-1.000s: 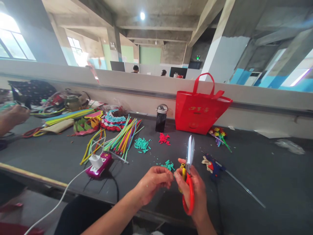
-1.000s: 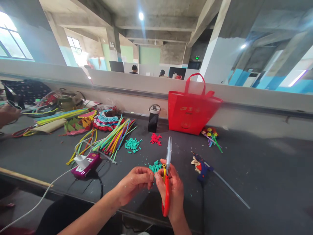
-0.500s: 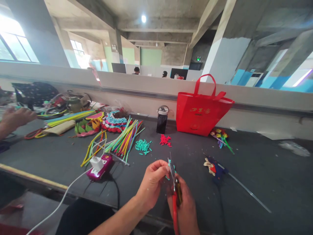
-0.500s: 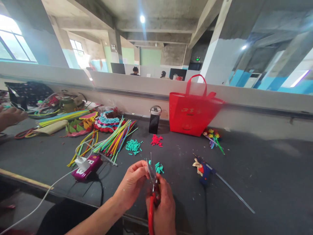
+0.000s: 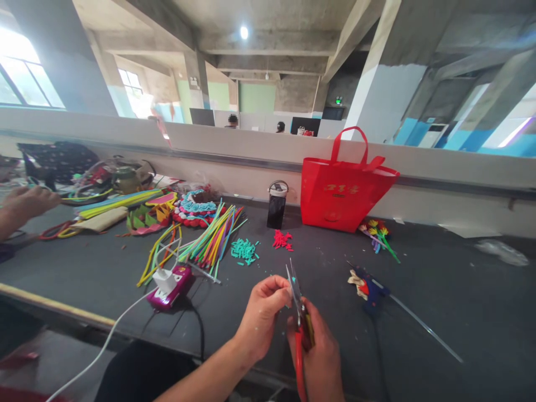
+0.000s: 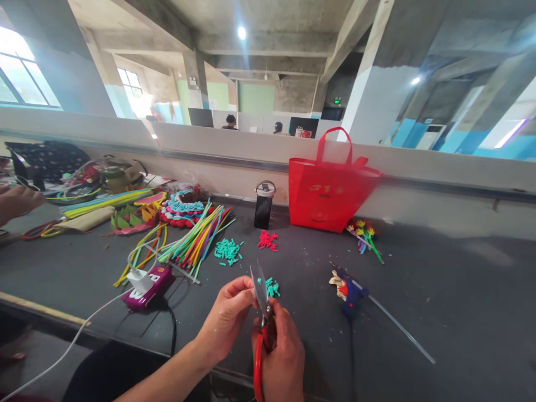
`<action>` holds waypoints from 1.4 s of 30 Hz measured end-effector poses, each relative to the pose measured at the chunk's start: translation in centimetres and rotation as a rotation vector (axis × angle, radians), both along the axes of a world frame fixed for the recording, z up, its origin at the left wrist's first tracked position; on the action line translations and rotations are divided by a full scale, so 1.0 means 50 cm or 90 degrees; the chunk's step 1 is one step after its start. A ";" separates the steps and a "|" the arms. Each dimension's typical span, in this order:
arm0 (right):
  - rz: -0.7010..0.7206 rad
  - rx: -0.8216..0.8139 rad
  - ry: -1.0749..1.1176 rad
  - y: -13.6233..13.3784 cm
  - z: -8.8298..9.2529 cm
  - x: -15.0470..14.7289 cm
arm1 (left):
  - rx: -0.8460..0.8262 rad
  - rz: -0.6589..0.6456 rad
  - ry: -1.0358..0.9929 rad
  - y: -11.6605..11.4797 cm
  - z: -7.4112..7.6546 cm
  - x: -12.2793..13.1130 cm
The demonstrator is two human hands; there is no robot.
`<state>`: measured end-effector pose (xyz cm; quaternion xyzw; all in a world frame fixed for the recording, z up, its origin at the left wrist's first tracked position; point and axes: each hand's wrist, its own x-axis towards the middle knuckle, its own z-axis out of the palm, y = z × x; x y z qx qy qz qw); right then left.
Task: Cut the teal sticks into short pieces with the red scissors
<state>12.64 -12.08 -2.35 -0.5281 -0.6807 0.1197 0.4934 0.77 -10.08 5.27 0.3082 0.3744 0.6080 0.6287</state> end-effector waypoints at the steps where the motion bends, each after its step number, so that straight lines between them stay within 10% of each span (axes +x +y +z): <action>1: 0.001 0.003 0.003 0.001 0.001 0.000 | 0.000 -0.002 0.000 0.000 -0.001 0.001; 42: 0.037 -0.012 0.065 0.013 0.007 0.006 | 0.032 -0.024 0.026 -0.004 -0.007 0.008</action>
